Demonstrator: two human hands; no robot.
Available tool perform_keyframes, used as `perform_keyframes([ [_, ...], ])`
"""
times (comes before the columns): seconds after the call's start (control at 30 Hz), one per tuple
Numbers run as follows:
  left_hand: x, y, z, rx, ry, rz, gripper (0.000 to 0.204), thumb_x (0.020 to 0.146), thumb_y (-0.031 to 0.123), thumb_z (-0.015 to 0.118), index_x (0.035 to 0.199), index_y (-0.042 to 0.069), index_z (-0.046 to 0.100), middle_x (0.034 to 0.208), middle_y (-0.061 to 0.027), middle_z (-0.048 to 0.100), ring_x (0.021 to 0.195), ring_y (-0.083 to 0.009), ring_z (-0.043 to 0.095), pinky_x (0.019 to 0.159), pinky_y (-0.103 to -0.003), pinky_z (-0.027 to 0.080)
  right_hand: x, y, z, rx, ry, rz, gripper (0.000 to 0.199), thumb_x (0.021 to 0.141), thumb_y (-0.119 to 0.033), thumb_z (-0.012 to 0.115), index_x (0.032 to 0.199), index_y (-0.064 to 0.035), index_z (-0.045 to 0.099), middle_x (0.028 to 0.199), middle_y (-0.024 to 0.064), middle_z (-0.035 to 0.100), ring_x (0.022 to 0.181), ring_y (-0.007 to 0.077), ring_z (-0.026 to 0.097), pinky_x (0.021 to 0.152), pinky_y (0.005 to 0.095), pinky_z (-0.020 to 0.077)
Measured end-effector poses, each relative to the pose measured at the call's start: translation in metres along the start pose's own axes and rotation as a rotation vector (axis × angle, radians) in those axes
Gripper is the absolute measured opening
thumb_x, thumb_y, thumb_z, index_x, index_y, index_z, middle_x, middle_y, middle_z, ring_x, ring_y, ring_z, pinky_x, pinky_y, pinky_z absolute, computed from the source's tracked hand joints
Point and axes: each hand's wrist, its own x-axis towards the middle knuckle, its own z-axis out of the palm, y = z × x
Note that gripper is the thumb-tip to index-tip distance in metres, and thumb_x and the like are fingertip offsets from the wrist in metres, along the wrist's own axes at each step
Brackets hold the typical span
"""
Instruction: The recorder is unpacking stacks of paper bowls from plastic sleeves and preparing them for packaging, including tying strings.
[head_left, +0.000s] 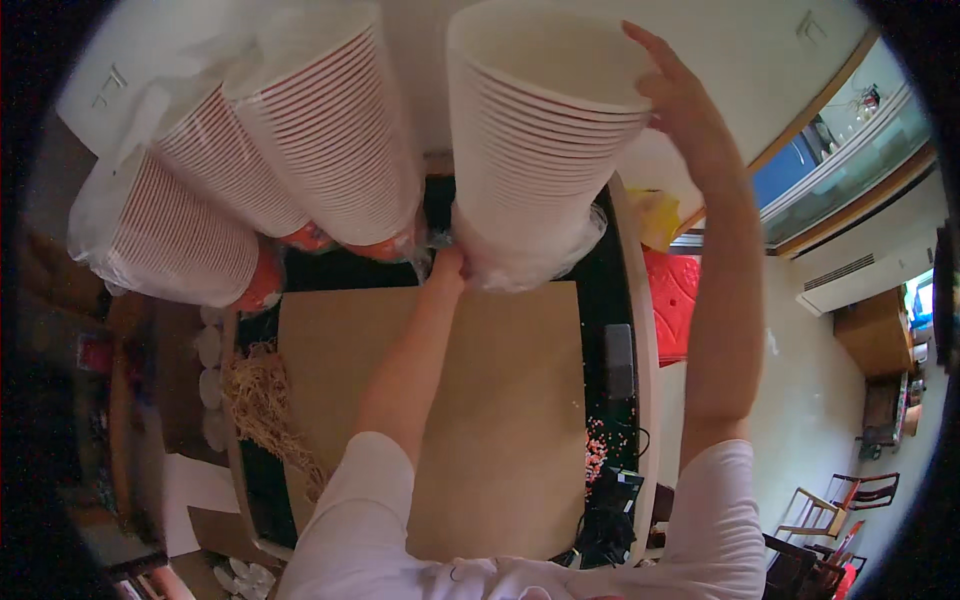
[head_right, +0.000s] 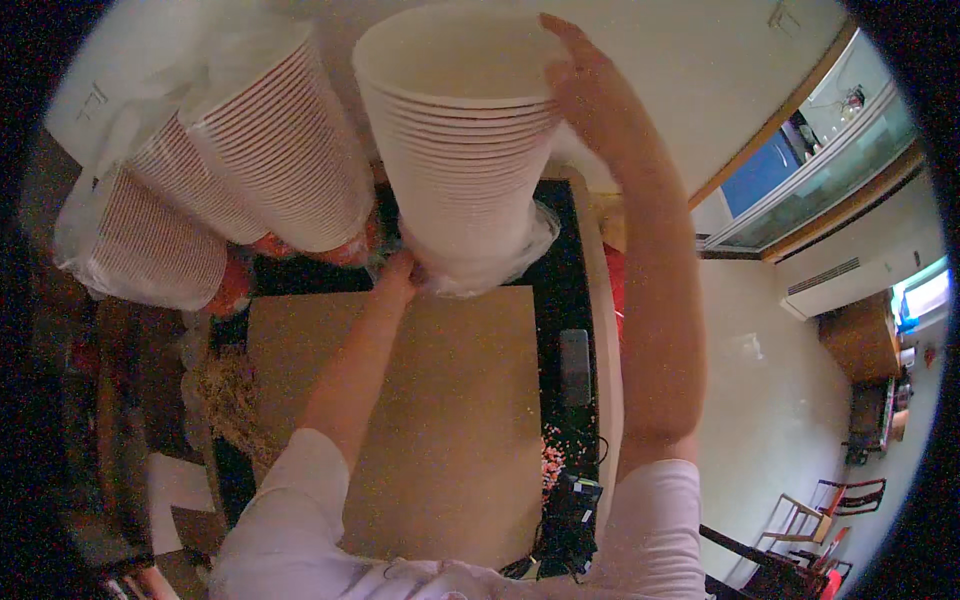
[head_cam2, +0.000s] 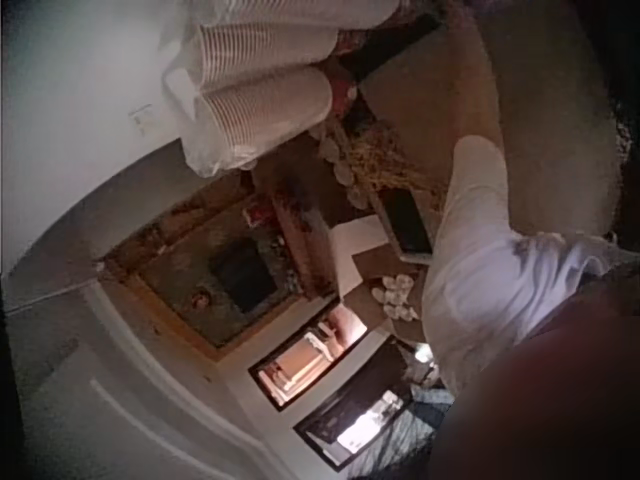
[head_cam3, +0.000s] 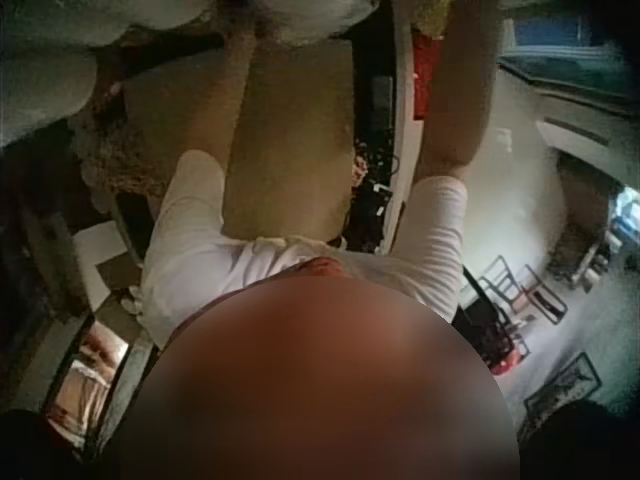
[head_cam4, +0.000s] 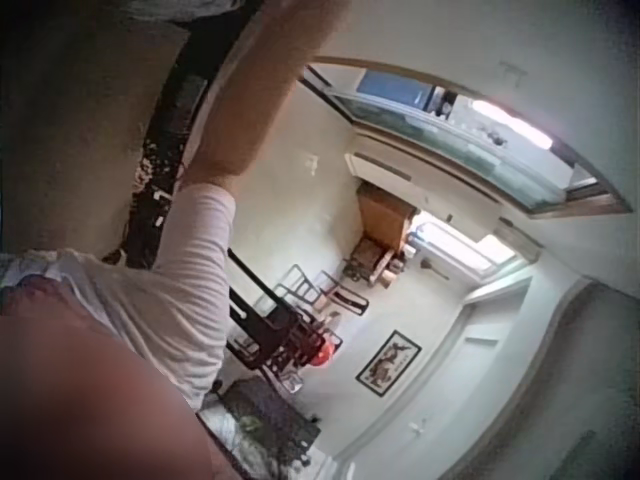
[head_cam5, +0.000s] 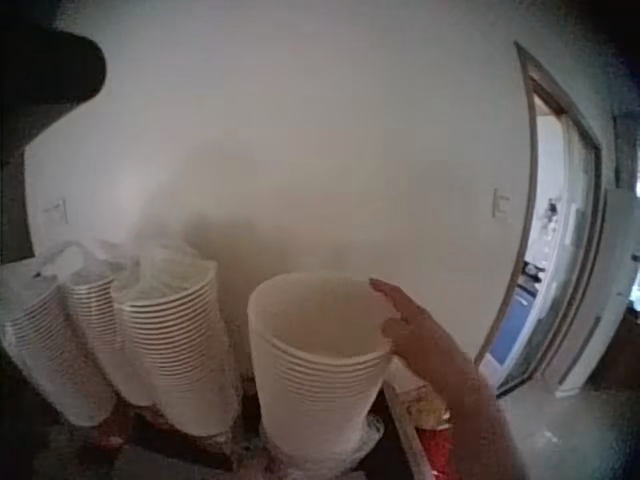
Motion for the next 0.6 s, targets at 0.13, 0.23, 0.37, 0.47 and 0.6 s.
perform_keyframes([
  [0.13,0.023,0.003,-0.014,0.078,0.043,-0.028,0.020,0.086,0.023,0.049,0.098,0.010,0.057,0.086,-0.0046,0.060,0.073,-0.0196,0.058,0.060,-0.036,0.050,0.008,0.045,-0.053,-0.205,-0.138,-0.106,0.060,0.078,-0.026,0.049,0.135,-0.0123,0.035,0.114,0.0094,0.052,0.099,0.0199,0.052,0.079,0.0333,0.0467],
  [0.23,0.000,-0.003,0.021,0.101,0.059,-0.040,0.026,0.088,0.024,0.047,0.106,0.007,0.056,0.097,-0.0069,0.060,0.085,-0.0209,0.057,0.071,-0.036,0.049,-0.014,0.064,-0.094,0.316,-0.146,0.330,0.059,0.079,-0.022,0.050,0.135,-0.0098,0.035,0.108,0.0081,0.055,0.090,0.0167,0.055,0.075,0.0291,0.0477],
  [0.37,-0.038,0.014,0.059,-0.082,-0.047,0.003,0.038,0.090,0.029,0.047,0.120,0.005,0.050,0.118,-0.0090,0.054,0.107,-0.0209,0.051,0.089,-0.034,0.043,-0.042,0.093,-0.137,-0.252,-0.094,0.087,0.059,0.080,-0.003,0.049,0.136,-0.0034,0.031,0.108,0.0100,0.057,0.086,0.0198,0.059,0.078,0.0280,0.0492],
  [0.47,-0.027,0.015,0.047,-0.134,-0.008,0.009,0.034,0.090,0.035,0.044,0.108,0.008,0.056,0.107,-0.0043,0.059,0.095,-0.0194,0.056,0.080,-0.033,0.047,-0.059,0.079,-0.117,0.429,0.082,0.316,0.062,0.077,-0.001,0.051,0.136,-0.0012,0.030,0.115,0.0141,0.054,0.092,0.0204,0.059,0.080,0.0300,0.0490],
  [0.6,-0.048,0.013,0.071,-0.128,0.100,-0.023,0.030,0.090,0.032,0.046,0.106,0.009,0.056,0.105,-0.0041,0.059,0.095,-0.0186,0.056,0.080,-0.032,0.047,-0.076,0.073,-0.126,0.568,0.131,0.423,0.065,0.073,-0.005,0.050,0.136,-0.0033,0.032,0.127,0.0136,0.047,0.108,0.0213,0.052,0.087,0.0294,0.0451],
])
